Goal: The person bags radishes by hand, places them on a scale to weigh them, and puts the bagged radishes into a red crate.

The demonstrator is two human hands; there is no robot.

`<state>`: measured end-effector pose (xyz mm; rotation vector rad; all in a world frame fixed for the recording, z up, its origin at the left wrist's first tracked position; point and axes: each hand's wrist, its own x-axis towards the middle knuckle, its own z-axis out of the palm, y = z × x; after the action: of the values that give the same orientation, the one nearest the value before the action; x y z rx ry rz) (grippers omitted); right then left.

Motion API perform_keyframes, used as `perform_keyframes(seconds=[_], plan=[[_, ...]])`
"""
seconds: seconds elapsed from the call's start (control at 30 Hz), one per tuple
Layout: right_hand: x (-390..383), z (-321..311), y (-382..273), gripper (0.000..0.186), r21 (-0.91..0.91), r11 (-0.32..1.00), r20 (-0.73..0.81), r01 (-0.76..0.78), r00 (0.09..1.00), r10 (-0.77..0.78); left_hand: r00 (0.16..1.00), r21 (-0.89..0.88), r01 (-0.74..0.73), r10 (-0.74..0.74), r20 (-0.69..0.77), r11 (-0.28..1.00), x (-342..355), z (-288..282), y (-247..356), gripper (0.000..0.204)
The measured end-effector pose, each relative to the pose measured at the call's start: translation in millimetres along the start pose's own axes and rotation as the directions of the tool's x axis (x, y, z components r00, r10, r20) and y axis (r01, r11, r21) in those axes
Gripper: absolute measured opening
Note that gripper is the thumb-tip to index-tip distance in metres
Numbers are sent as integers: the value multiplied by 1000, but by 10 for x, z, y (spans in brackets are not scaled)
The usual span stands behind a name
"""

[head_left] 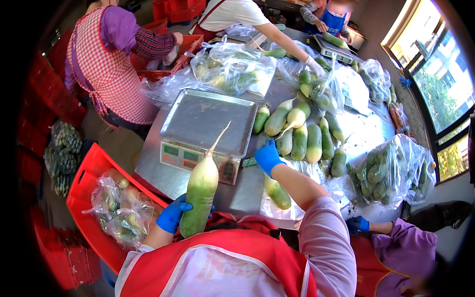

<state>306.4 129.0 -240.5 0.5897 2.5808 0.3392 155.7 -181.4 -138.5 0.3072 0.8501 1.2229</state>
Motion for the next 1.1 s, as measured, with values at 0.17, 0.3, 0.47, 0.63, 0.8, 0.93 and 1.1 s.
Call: perform_keyframes(seconds=[0.17,0.3,0.47,0.63,0.8,0.93,1.1], plan=[[-267,-199,139,21,-117,991,-155,63,985,-80,1000,-3,-1,1,-10,1000,16,37,30,72],[-343,-1,447,20,25,968,-394,250,892,-220,1000,0,-13,13,-4,1000,45,34,47,73],[-454,187,686,36,589,735,-592,335,798,110,998,-23,-6,7,56,1000,84,14,84,75],[-769,-47,496,37,878,-173,-315,446,812,492,995,57,-1,-4,98,998,193,56,154,75],[-1325,-424,80,37,747,-578,-139,328,928,347,994,157,23,-39,103,987,363,101,154,74],[-1572,-447,-270,35,415,-852,-160,321,947,279,999,287,3,-18,49,958,443,102,84,74],[-1831,-435,-417,25,711,-633,-56,306,922,382,1000,425,13,-8,-14,905,482,305,116,77]])
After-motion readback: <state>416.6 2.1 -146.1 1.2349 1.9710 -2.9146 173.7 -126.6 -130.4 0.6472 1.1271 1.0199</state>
